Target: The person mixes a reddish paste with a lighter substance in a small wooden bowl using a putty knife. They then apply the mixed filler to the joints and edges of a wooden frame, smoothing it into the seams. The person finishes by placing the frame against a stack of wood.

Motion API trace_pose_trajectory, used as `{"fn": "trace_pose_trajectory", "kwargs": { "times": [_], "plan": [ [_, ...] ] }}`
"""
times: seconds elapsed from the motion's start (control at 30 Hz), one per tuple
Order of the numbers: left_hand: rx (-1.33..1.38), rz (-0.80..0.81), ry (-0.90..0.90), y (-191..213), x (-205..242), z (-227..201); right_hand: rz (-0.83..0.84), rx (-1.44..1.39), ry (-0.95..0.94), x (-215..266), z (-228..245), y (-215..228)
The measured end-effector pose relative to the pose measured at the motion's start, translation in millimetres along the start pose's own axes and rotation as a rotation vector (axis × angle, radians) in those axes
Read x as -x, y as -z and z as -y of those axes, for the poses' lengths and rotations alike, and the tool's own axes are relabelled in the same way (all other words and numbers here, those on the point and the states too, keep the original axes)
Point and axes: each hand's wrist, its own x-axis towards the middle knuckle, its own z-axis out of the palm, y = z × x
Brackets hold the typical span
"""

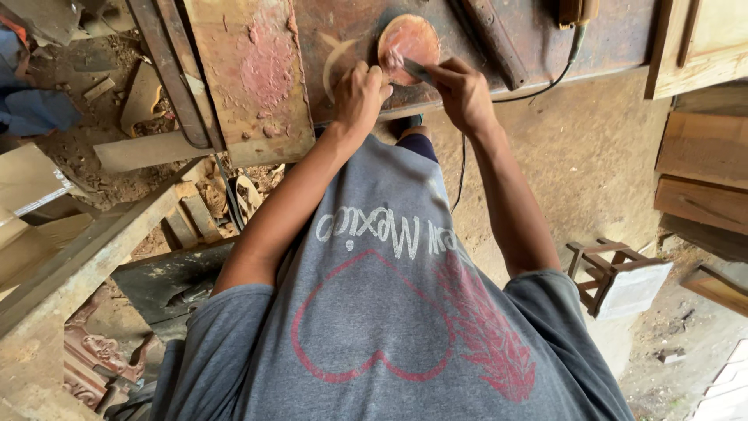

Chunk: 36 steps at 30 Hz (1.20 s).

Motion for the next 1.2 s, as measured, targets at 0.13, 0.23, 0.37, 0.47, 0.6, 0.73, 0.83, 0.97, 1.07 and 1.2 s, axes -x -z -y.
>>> {"fn": "trace_pose_trajectory", "kwargs": {
  "times": [0.13,0.23,0.37,0.47,0.6,0.73,0.83,0.97,1.07,1.2],
  "plan": [
    [0.020,-0.013,-0.012,-3,-1,-1,-0.098,0.052,-0.083,9,-2,12],
    [0.000,0.001,0.015,-2,5,2,-0.068,0.003,-0.127,21,8,2],
    [-0.030,0.008,0.003,-1,-4,-1,-0.063,0.069,-0.113,23,23,11],
    [-0.033,-0.001,0.001,-1,1,1,-0.159,0.168,-0.101,26,42,12],
    [0.026,0.009,0.022,-3,-4,-2,-0.007,0.556,-0.038,24,51,21],
    [0.014,0.023,0.024,0,6,0,0.078,0.652,-0.050,22,48,18],
    [0.013,0.010,0.028,2,-1,-1,0.152,0.629,-0.100,12,41,26],
    [0.008,-0.021,-0.028,1,1,2,0.062,0.631,-0.017,0,39,33],
    [0.018,-0.010,-0.008,-4,0,0,0.282,0.461,-0.160,-6,39,39],
    [0.013,-0.030,0.008,-4,5,3,0.115,0.515,0.034,-11,41,39]
  ]
}}
